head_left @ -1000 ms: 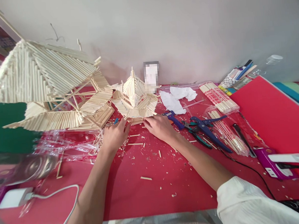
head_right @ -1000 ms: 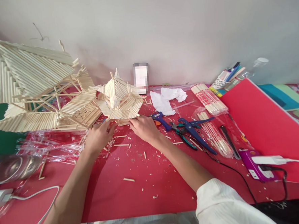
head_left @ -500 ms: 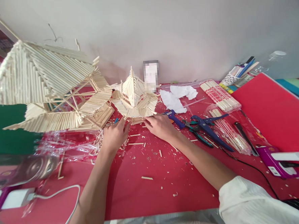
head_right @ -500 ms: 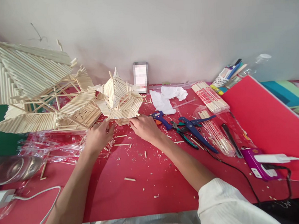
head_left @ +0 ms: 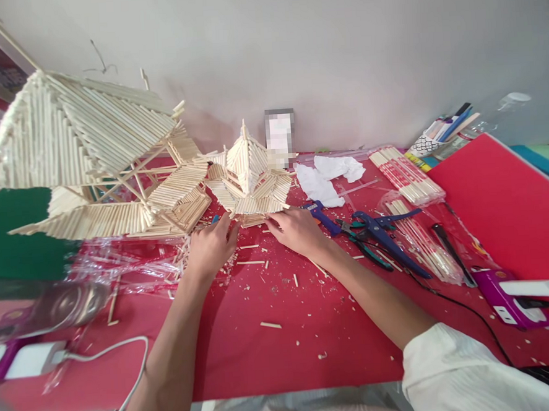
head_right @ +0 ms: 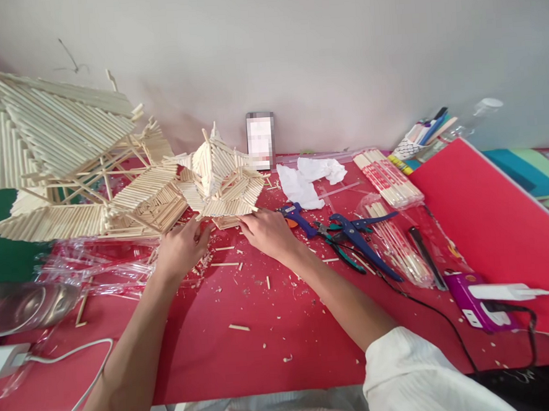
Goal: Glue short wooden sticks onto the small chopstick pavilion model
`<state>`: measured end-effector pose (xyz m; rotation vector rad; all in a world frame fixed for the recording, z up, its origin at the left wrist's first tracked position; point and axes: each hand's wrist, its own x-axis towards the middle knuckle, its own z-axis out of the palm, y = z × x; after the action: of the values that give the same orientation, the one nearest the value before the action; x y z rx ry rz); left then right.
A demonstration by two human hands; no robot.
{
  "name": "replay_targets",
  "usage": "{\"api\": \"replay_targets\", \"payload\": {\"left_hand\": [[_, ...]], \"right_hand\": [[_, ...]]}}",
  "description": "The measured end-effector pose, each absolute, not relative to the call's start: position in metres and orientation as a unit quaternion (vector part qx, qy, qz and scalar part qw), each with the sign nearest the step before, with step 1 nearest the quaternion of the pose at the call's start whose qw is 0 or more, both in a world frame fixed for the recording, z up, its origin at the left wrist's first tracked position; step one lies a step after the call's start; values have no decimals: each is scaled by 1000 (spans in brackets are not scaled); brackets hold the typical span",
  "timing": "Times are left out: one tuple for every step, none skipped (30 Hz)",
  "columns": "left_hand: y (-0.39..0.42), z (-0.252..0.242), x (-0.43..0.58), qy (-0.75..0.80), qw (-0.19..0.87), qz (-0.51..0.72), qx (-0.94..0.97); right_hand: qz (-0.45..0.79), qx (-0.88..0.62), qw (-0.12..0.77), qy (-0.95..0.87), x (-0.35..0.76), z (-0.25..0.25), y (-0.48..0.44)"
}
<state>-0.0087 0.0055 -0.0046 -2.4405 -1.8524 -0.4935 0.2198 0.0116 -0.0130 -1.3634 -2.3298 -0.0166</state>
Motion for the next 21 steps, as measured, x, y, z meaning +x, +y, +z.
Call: {"api": "replay_targets", "payload": {"left_hand": [[5,-4,-9,-596,20,-161,-786],[5,-4,-9,-595,22,-163,-787],[5,-4,-10,-593,25,-165,-788],[4,-3,-10,-592,28,-165,-789],[4,-3,-10,-590,32,-165,-790],[4,-3,-10,-589,35,-164,-790],[4,-3,-10,-589,38,-163,-791],[4,-3,-10,-589,41,-162,-791],[4,-3,-10,-588,41,-162,-791],[4,-2,-10,-587,40,-162,-792],[5,-2,-10,-586,38,-162,-793],[5,-2,-10,-585,34,-164,-794],[4,-2,-10,-584,29,-166,-794],[4,-2,-10,-584,24,-168,-794],[4,-2,-10,-584,20,-170,-794],[4,-2,-10,-584,19,-170,-793],[4,-2,-10,-584,18,-169,-794],[4,-2,-11,-584,19,-168,-794],[4,-2,-11,-585,20,-166,-794],[4,-2,-11,-585,20,-165,-794],[4,-2,-11,-584,20,-165,-795]], "right_hand": [[-6,-492,219,-843,220,-13,12],[-6,-490,220,-843,221,-13,12],[-6,-489,220,-844,221,-13,12],[-6,-489,220,-844,222,-13,12],[-6,-488,220,-845,222,-13,13],[-6,-487,218,-845,223,-13,13],[-5,-487,217,-846,224,-13,13],[-5,-486,215,-847,224,-13,14],[-4,-485,214,-848,225,-13,14],[-3,-483,213,-849,225,-13,14],[-1,-482,212,-850,225,-13,15],[1,-480,212,-851,225,-13,15],[4,-478,212,-852,226,-13,15],[8,-476,214,-853,226,-12,15],[13,-475,215,-853,226,-12,15],[17,-474,218,-853,226,-12,15],[20,-473,219,-853,227,-11,16],[22,-473,220,-853,227,-11,16],[21,-474,221,-852,228,-11,16],[20,-475,221,-852,228,-10,16],[18,-475,222,-851,228,-10,16]]}}
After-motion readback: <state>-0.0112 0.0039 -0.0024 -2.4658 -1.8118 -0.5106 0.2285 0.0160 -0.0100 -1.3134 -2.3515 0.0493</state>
